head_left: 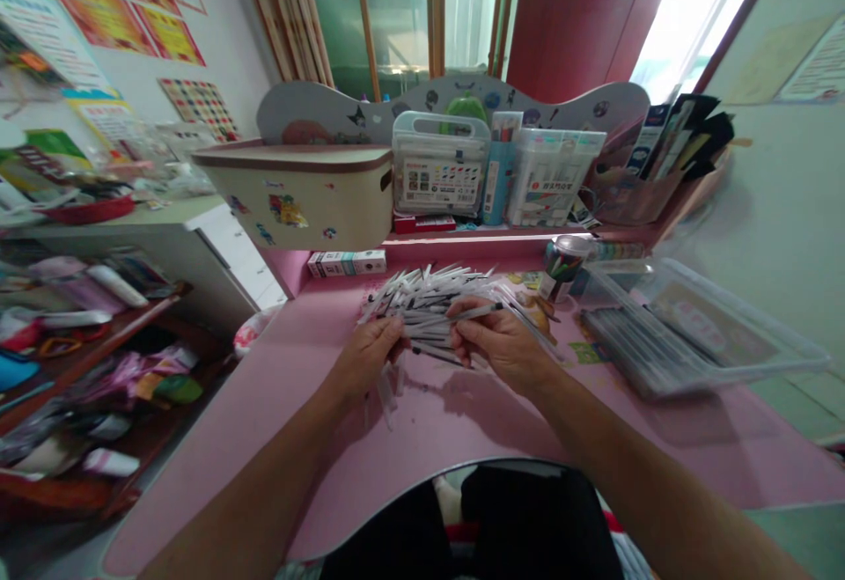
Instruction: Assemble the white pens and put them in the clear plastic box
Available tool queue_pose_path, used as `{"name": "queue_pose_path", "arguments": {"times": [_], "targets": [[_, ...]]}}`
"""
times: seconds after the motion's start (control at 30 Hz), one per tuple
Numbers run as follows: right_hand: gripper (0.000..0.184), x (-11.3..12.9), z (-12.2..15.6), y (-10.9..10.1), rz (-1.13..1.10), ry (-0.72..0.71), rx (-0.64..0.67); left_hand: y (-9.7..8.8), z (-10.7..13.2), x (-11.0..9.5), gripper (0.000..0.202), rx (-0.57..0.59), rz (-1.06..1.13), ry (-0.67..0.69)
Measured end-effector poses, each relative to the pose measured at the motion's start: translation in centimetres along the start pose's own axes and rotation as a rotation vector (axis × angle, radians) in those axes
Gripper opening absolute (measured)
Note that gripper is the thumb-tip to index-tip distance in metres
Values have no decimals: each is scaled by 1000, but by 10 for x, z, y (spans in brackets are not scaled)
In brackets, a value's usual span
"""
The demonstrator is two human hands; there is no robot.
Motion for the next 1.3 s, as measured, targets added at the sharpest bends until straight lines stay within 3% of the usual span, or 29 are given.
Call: {"name": "queue_pose_path", "arguments": {"times": [0.2,0.4,0.47,0.53,0.7,0.8,0.87,1.03,1.3], "targets": [[15,77,30,-21,444,-327,-331,-33,-6,-9,26,-237,-302,87],[17,169,87,-56,1082,-522,-637,-34,-6,-4,28,-219,-440,97],[16,190,99,-75,1292,-491,-733,-32,-6,-4,29,-202,-482,97],[11,201,102,-102,1489,-325,-772,-32,-7,-4,31,-188,-523,84],[6,186,96,-177,1722,253,-606,-33,-8,-2,36,-184,-576,59],[14,164,95,-216,1660,583,-536,-33,-8,-1,36,-183,-595,52],[22,150,95,-232,1603,721,-510,-34,-8,0,36,-181,-600,49],[35,129,91,-241,1573,836,-453,-37,-9,2,36,-185,-600,63],[43,119,82,-218,1698,893,-422,-36,-8,-1,34,-193,-595,57]]}}
Point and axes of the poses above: each hand's wrist, its own z-axis away from the middle knuckle, its own y-axis out of the palm, x = y × z, the point moved 5 cm from there along -z, towards the middle knuckle, and after that the axes turned 4 degrees about y, right-handed, at the moved point
